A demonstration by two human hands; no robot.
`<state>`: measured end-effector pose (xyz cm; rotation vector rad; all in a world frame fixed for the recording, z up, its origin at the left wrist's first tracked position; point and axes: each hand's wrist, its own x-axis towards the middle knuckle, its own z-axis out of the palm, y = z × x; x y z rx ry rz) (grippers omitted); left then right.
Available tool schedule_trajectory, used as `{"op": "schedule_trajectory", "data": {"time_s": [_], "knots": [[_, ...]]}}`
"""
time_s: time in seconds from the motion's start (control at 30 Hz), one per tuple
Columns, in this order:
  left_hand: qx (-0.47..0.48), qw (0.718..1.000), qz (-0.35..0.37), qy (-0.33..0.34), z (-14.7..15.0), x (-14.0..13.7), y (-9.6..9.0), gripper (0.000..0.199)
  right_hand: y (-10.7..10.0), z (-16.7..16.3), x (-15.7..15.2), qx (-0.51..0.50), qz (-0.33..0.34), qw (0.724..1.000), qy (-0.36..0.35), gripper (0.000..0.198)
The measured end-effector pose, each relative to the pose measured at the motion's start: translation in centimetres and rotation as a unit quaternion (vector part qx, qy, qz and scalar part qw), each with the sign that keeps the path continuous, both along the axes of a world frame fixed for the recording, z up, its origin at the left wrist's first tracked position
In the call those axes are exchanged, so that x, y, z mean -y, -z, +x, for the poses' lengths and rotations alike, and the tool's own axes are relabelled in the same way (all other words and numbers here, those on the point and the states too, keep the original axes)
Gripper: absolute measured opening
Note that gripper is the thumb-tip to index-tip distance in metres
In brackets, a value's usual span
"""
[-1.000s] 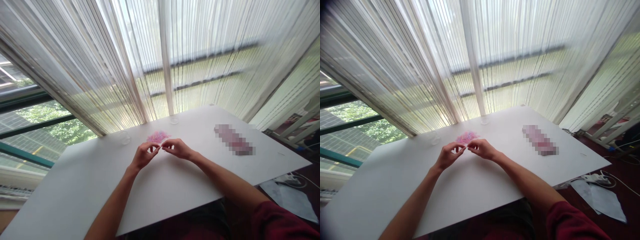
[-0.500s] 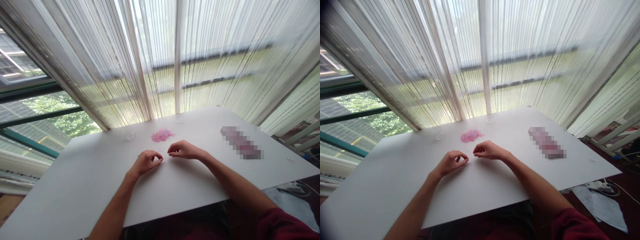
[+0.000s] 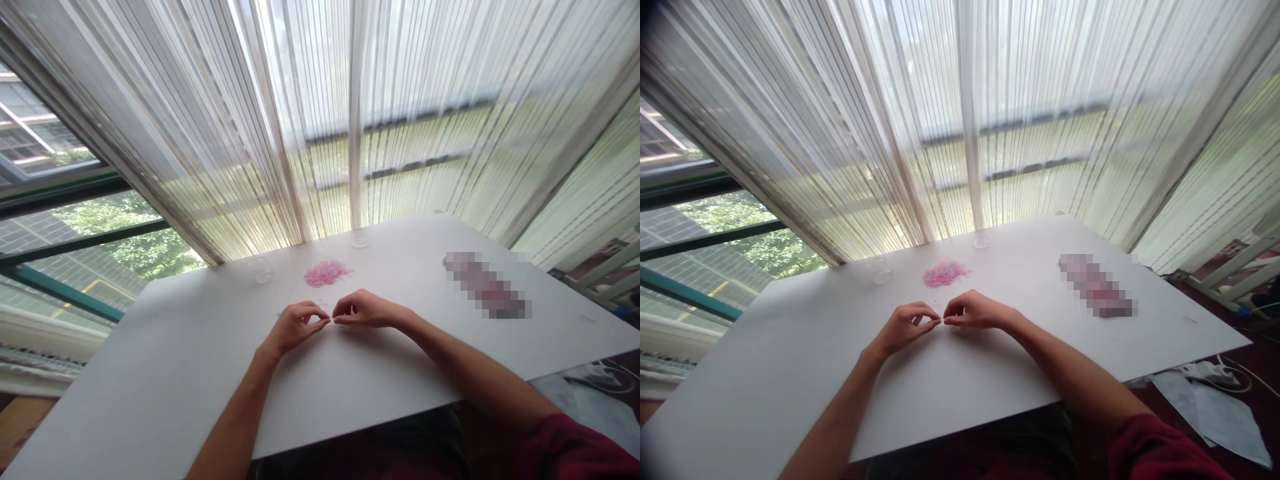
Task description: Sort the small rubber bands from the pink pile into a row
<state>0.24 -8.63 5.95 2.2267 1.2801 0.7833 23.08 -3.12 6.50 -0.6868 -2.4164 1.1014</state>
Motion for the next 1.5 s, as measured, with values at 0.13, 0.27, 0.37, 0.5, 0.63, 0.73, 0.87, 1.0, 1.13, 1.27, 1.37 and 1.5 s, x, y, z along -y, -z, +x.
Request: {"op": "schedule_trajectory", "data": {"time_s": [0.13,0.27,0.37,0.5,0.63,0.73,0.87,1.0,1.13,1.27,1.37,1.5], "knots": [[0.022,1.000,0.015,-0.005,0.0,-0.2,0.4,0.016,0.1,-0.3,0.0,-0.008,0.008,1.000,0.014,0.017],[0.029,0.999,0.023,-0.030,-0.1,-0.4,0.6,0.017,0.5,-0.2,-0.3,-0.032,0.019,0.999,0.025,0.016],[0.035,0.998,0.024,-0.038,-0.1,-0.4,0.6,0.018,0.7,-0.1,-0.4,-0.045,0.024,0.998,0.032,0.014],[0.047,0.998,0.028,-0.040,-0.1,-0.4,0.5,0.015,0.8,-0.2,-0.5,-0.047,0.033,0.998,0.036,0.013],[0.041,0.998,0.035,-0.036,0.0,-0.4,0.5,0.014,0.6,-0.3,-0.4,-0.047,0.036,0.997,0.040,0.013],[0.036,0.998,0.039,-0.032,0.0,-0.4,0.6,0.012,0.5,-0.3,-0.3,-0.049,0.037,0.997,0.049,0.012],[0.024,0.998,0.053,-0.027,-0.5,-0.6,0.6,0.010,0.4,-0.4,-0.3,-0.052,0.046,0.996,0.049,0.011],[0.013,0.996,0.075,-0.050,-1.9,-1.2,0.6,0.011,0.6,-0.2,-0.7,-0.050,0.085,0.993,0.070,0.011],[0.004,0.995,0.080,-0.064,-2.9,-1.5,0.7,0.012,0.8,0.2,-1.2,-0.045,0.113,0.989,0.087,0.011],[-0.024,0.993,0.081,-0.077,-2.8,-1.5,0.7,0.012,0.9,0.5,-1.6,-0.044,0.136,0.985,0.100,0.011],[-0.043,0.992,0.084,-0.082,-2.5,-1.3,0.5,0.012,0.9,0.8,-1.8,-0.051,0.146,0.982,0.108,0.011],[-0.063,0.990,0.085,-0.090,-2.7,-1.2,0.2,0.013,0.7,1.1,-2.0,-0.061,0.142,0.980,0.122,0.012]]}}
